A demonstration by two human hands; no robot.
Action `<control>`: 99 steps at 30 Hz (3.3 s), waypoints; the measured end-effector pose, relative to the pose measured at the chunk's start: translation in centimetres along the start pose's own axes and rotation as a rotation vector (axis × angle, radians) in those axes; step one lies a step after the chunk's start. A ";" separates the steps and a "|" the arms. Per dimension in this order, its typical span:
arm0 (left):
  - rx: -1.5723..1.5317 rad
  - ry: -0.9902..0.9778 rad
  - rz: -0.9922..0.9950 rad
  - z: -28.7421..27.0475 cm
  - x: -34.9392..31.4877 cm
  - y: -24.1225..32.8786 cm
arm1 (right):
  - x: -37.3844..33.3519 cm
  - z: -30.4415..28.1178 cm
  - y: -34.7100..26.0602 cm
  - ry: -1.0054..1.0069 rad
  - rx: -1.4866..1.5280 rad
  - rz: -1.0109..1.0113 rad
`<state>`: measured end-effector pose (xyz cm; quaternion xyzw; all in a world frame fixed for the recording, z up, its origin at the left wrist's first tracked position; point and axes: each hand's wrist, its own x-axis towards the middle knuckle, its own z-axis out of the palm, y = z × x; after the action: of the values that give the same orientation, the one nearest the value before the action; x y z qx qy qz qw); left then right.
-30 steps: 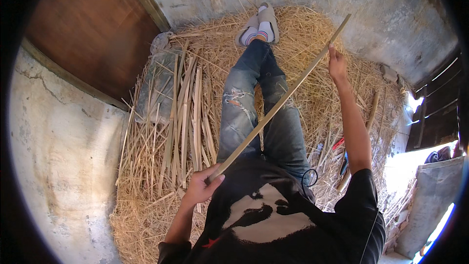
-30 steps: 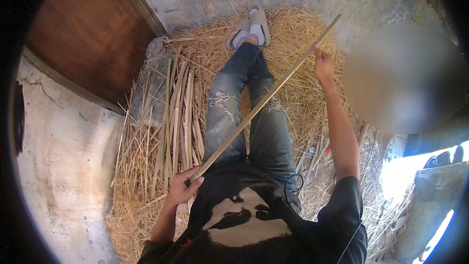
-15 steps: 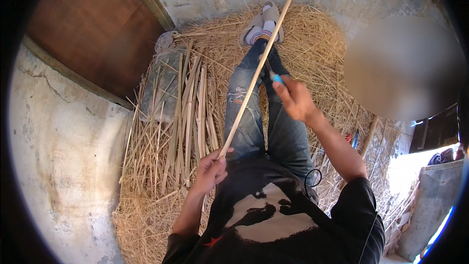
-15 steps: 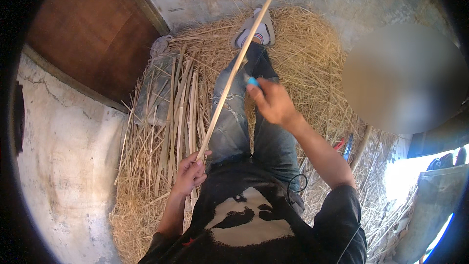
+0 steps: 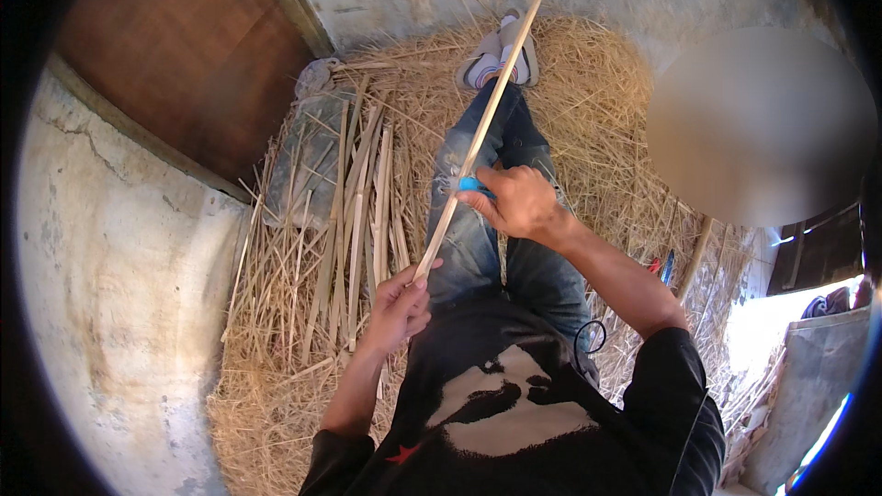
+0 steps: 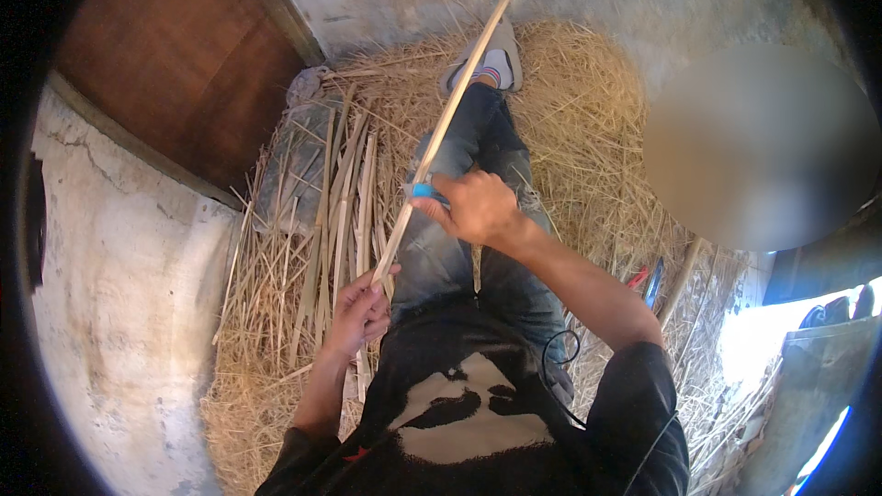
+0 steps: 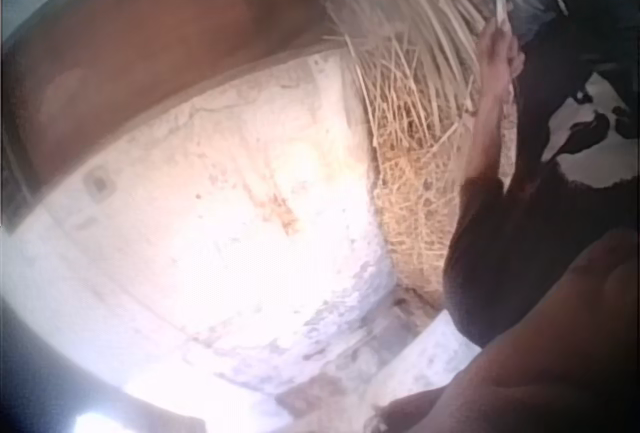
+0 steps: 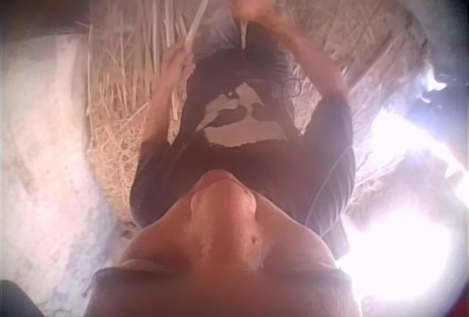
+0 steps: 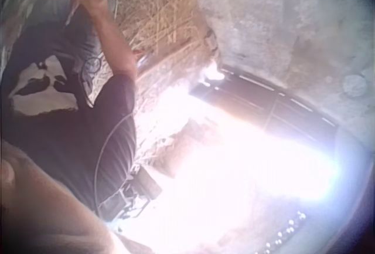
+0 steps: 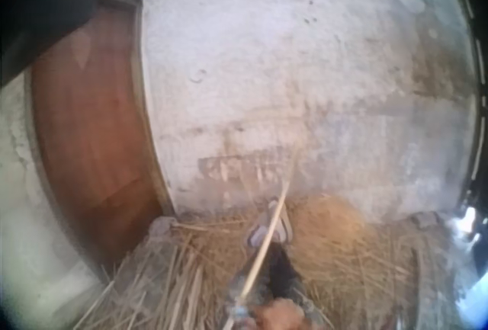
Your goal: The person sits on a hay-covered floor and uses a blue utility knife to shave a long, thin wooden stick. They hold the stick with their left hand and scrape the blade along its length with their right hand, removing thin strips of wood.
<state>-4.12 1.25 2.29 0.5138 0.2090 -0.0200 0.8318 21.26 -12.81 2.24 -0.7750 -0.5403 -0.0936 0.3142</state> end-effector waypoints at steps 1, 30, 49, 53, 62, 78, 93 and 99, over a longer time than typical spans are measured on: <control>0.022 -0.007 0.004 0.0 0.2 0.6 | 0.3 0.1 0.3 0.017 0.004 -0.009; -0.016 -0.035 -0.085 -8.0 -4.5 -4.4 | -4.4 -12.6 21.2 0.567 -0.042 0.667; 0.068 -0.260 -0.051 -4.6 -2.5 -4.3 | 4.6 -5.2 7.2 0.306 1.145 0.669; 0.253 -0.280 0.034 -2.5 -0.8 -2.7 | 4.1 -4.5 4.7 0.248 1.142 0.621; 0.302 -0.121 0.079 -0.6 0.5 -2.3 | 4.7 -6.0 7.0 0.590 0.636 0.599; 0.174 0.072 0.149 -3.2 -1.0 -2.2 | -0.5 -14.0 21.4 0.645 0.069 1.117; 0.100 0.004 0.098 0.4 2.1 1.0 | -2.1 -3.1 -1.5 -0.210 0.186 0.391; 0.112 -0.020 0.086 1.3 2.7 0.3 | -2.8 0.2 -5.9 -0.303 0.240 0.163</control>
<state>-1.14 0.76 2.05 0.5679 0.1770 -0.0011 0.8038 14.79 -13.56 3.03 -0.7783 -0.5243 0.1149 0.3259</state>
